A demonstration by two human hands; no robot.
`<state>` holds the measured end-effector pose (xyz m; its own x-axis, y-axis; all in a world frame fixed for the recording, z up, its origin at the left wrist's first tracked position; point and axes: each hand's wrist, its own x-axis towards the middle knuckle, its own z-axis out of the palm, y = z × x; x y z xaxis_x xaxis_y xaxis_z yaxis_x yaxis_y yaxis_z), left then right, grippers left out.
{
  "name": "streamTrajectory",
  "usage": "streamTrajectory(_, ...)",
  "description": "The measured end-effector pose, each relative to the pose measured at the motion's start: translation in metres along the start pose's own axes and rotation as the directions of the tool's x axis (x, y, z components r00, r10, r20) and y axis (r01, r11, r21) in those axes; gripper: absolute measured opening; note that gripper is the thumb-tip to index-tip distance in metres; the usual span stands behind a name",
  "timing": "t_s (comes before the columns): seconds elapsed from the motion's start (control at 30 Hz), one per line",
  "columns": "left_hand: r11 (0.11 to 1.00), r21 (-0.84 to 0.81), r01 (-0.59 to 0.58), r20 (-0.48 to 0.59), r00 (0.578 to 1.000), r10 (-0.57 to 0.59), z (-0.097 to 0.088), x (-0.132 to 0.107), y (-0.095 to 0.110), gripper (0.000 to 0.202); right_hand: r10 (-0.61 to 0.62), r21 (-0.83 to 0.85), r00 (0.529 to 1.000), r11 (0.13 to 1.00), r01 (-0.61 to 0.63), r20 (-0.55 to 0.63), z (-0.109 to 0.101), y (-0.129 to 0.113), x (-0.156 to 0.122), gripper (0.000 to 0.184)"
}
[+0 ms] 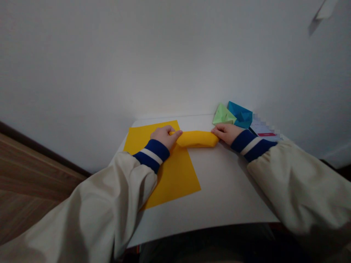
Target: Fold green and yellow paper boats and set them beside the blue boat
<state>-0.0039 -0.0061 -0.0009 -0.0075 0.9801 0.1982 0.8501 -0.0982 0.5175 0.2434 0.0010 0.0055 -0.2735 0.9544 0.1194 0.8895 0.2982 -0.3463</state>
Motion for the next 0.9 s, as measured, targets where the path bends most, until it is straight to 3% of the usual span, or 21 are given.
streamTrajectory(0.2, 0.987, 0.157, 0.024, 0.044, 0.999, -0.031, -0.002, 0.000, 0.003, 0.040, -0.017, -0.176, 0.996, 0.984, 0.032, 0.084, 0.002, 0.003, 0.003, 0.029)
streamTrajectory(0.5, 0.912, 0.405, -0.060, 0.128, 0.992, 0.008, -0.010, -0.004, 0.012, 0.045, -0.039, -0.366, 0.991, 0.927, 0.084, 0.129, -0.002, -0.007, 0.000, 0.035)
streamTrajectory(0.8, 0.837, 0.525, -0.157, 0.109, 0.987, 0.117, -0.010, -0.011, 0.014, 0.039, -0.113, -0.336, 0.987, 0.930, 0.146, 0.115, -0.001, -0.007, -0.003, 0.037)
streamTrajectory(0.9, 0.831, 0.507, -0.231, 0.050, 0.970, 0.239, -0.006, -0.010, 0.011, 0.032, -0.130, -0.355, 0.986, 0.921, 0.160, 0.105, -0.003, -0.009, -0.003, 0.034)
